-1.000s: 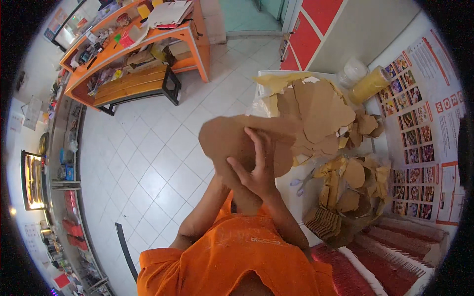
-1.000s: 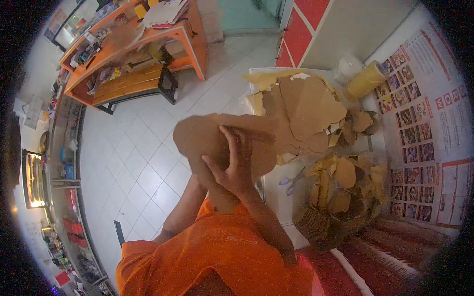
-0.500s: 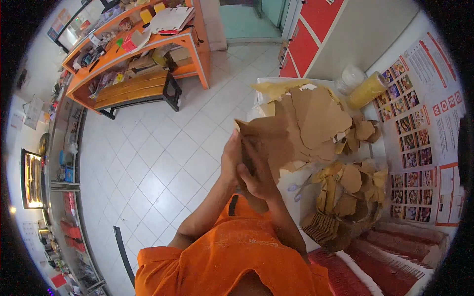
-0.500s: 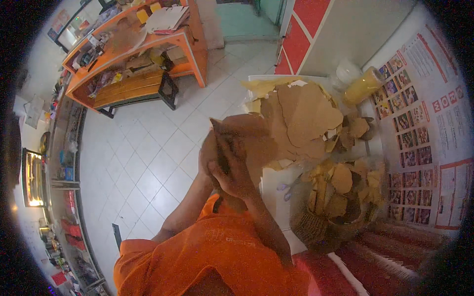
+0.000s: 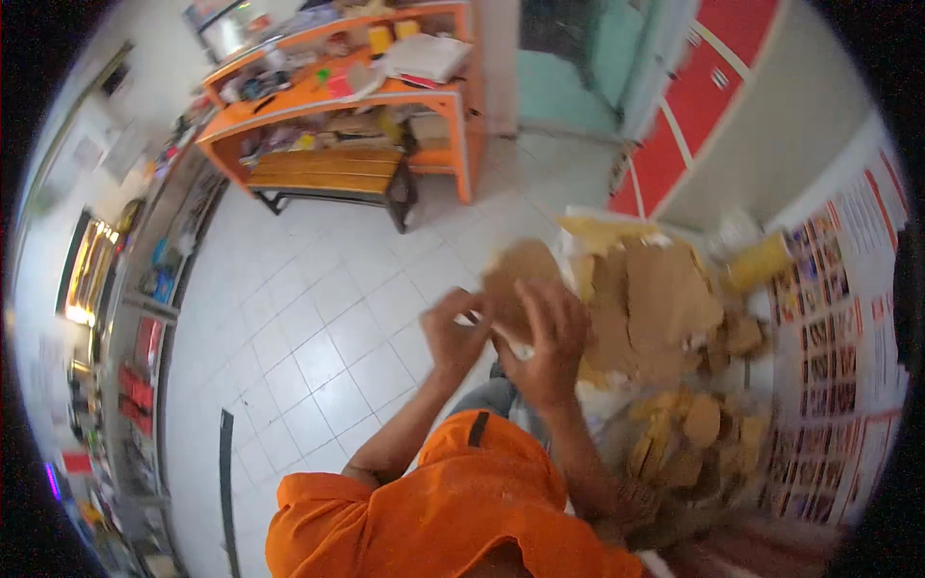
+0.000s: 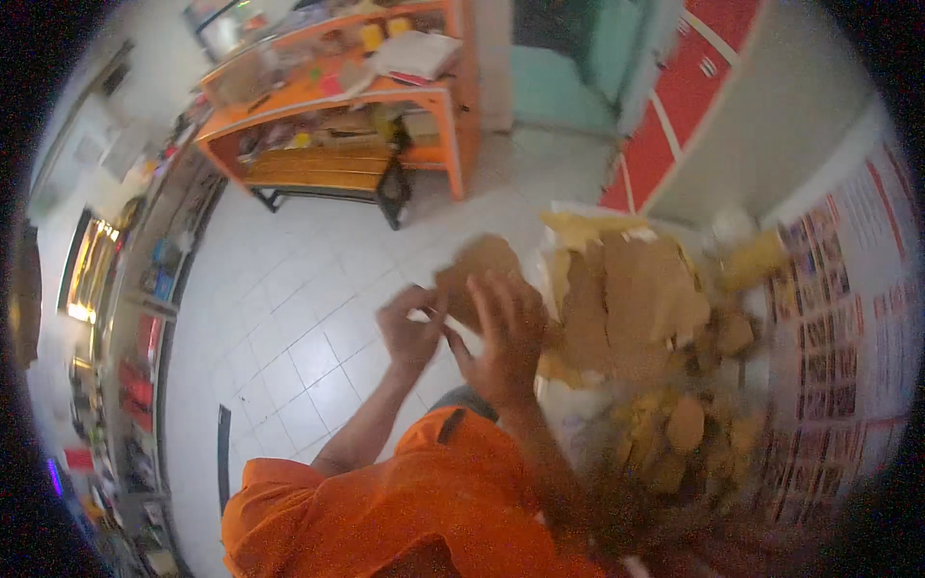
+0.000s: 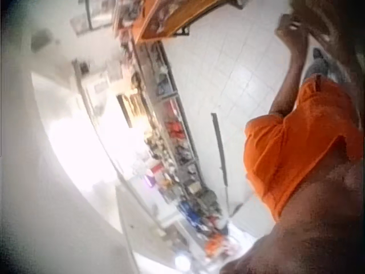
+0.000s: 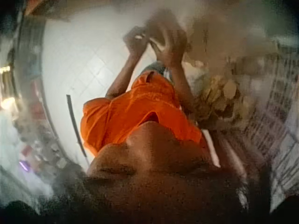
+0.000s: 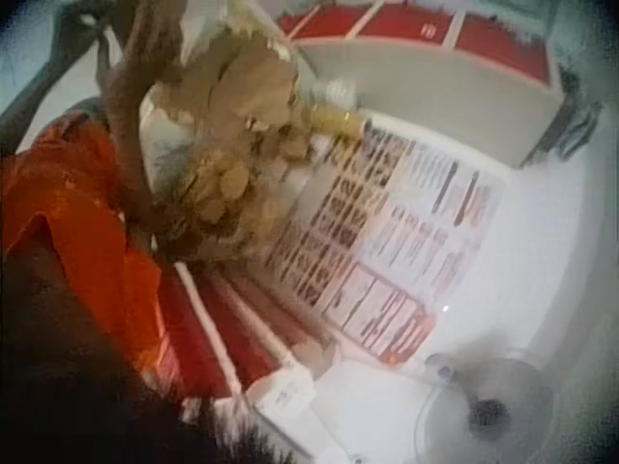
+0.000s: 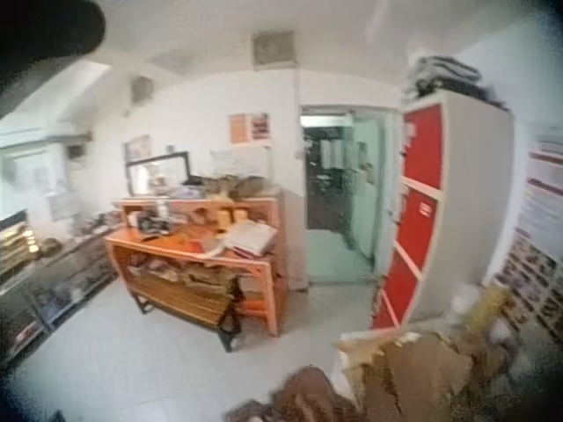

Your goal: The person assembles cardboard takeout boxes by folding the pre-cut flaps and securing the tabs by hand.

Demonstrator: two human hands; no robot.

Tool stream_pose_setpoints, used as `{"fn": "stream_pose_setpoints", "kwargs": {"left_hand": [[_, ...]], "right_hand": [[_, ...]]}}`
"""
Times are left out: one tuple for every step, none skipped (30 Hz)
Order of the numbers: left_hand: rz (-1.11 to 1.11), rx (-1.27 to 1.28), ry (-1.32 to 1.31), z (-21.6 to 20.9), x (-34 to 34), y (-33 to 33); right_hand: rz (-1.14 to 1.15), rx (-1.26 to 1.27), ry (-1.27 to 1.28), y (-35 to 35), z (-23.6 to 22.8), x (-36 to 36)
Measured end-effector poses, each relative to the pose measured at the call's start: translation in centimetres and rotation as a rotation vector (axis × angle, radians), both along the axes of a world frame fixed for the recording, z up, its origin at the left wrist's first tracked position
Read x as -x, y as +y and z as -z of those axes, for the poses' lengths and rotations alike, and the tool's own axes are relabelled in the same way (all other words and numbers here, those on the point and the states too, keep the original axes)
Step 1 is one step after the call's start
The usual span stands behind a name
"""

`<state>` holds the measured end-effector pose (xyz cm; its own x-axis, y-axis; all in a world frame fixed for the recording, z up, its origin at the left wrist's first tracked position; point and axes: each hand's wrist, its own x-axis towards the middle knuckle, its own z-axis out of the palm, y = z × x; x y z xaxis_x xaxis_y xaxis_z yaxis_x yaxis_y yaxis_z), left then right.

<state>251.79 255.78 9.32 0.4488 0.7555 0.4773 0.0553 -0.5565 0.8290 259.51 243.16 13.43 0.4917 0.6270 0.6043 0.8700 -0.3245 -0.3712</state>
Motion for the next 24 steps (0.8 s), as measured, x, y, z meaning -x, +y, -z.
{"fn": "stream_pose_setpoints", "kwargs": {"left_hand": [[0.066,0.015,-0.006,-0.5,0.1,-1.0],[0.09,0.087,0.038,-0.3,0.6,-1.9],[0.125,0.23,0.036,-0.5,0.7,-2.5],[0.179,0.109,-0.009,-0.2,0.8,-2.2],[0.216,-0.013,-0.034,0.4,1.8,-1.4],[0.181,0.126,-0.026,1.0,2.8,-0.8],[0.166,0.269,-0.026,2.0,3.4,-0.4],[0.141,0.402,-0.026,2.7,4.4,0.3],[0.274,0.643,0.146,3.8,6.1,1.5],[0.573,0.85,0.125,3.6,6.7,1.9],[0.869,1.05,0.105,3.3,7.2,2.1],[0.912,1.122,0.152,3.7,7.1,1.2],[0.943,1.197,0.2,4.3,7.4,0.4],[1.024,1.288,0.107,4.9,6.6,0.0],[1.079,1.38,0.03,5.2,6.6,0.1],[1.145,1.476,-0.046,5.6,6.4,0.4],[1.203,1.569,-0.113,5.6,6.5,0.6],[1.241,1.647,-0.104,5.7,6.4,0.2],[1.174,1.585,-0.056,6.0,6.2,-0.9],[1.106,1.522,-0.016,6.1,5.9,-2.6],[1.038,1.456,0.021,5.8,5.5,-3.7],[0.996,1.496,0.06,4.7,4.8,-4.0],[0.929,1.442,0.113,4.5,4.0,-4.5],[0.863,1.385,0.163,4.5,3.2,-5.3]], "right_hand": [[-0.016,-0.098,0.059,0.6,2.3,0.6],[-0.039,-0.191,0.122,1.2,4.6,1.0],[-0.063,-0.262,0.213,1.2,5.7,1.3],[-0.08,-0.325,0.305,0.9,6.6,1.3],[-0.108,-0.385,0.418,1.0,7.0,1.8],[-0.1,-0.411,0.46,0.8,7.0,1.9],[-0.073,-0.437,0.492,0.3,6.5,1.5],[-0.058,-0.469,0.529,-0.1,5.8,1.3],[-0.033,-0.454,0.59,-0.6,5.4,1.3],[0.011,-0.442,0.641,-1.5,5.3,1.2],[0.047,-0.428,0.7,-2.5,5.5,1.1],[-0.022,-0.395,0.595,-3.5,8.0,0.3],[-0.034,-0.424,0.595,-3.9,8.9,0.4],[-0.04,-0.45,0.589,-4.3,9.3,0.5],[-0.042,-0.477,0.581,-4.6,9.4,0.6],[-0.094,-0.508,0.662,-5.0,7.2,1.1],[-0.079,-0.497,0.623,-5.5,7.2,1.0],[-0.063,-0.487,0.583,-6.2,7.6,1.0],[-0.045,-0.475,0.552,-6.7,8.0,1.0],[-0.003,-0.491,0.507,-6.8,7.1,1.3],[-0.003,-0.498,0.483,-7.2,6.8,1.5],[-0.005,-0.506,0.454,-7.6,6.5,1.5],[-0.006,-0.514,0.425,-8.1,6.4,1.6],[0.022,-0.438,0.373,-8.8,6.4,1.5]]}}
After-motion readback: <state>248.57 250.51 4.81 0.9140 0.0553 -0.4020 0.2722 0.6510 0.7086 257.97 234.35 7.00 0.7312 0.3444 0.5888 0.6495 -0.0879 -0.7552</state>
